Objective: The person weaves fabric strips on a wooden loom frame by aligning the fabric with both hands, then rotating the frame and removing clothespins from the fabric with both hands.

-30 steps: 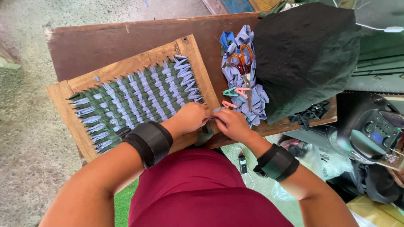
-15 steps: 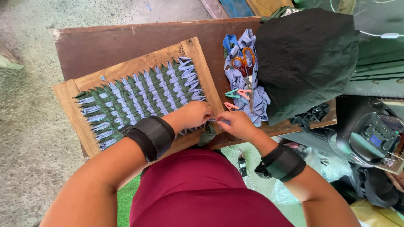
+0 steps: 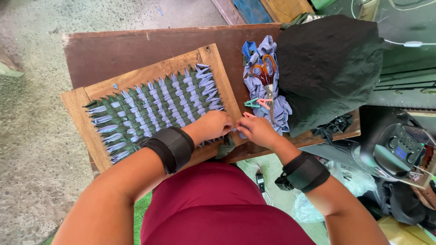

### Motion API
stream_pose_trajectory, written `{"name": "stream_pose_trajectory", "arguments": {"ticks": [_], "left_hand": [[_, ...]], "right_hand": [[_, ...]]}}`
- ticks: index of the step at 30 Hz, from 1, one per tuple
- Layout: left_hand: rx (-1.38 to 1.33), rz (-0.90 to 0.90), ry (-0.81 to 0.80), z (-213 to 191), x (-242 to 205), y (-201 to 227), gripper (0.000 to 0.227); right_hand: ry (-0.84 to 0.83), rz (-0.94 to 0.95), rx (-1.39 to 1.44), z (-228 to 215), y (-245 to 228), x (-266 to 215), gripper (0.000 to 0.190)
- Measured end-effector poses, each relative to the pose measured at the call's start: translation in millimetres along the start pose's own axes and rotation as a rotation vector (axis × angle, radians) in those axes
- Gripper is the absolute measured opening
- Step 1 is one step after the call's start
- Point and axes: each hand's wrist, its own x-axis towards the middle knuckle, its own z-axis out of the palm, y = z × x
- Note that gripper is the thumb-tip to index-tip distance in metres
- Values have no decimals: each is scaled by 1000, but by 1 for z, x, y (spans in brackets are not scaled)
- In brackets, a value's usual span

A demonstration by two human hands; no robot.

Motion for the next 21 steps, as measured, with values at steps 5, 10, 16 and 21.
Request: {"name": "stream_pose_trajectory", "arguments": {"ticks": [5,10,16,21], "left_hand": [[-48,10,29,-1,-2,0,8],[-90,9,51,-2,-1,0,12],[-161,14,-35,-11,1,3,16],[-258,-123,-83,-22,4,1,16]], "right_hand": [[43,-16,-62,8,6,-5,13],[238,-179,-126,11,6,-4,16],[-11,-231,99,-1,-1,-1,9],[28,-41,312,0,-9,2,9]]}}
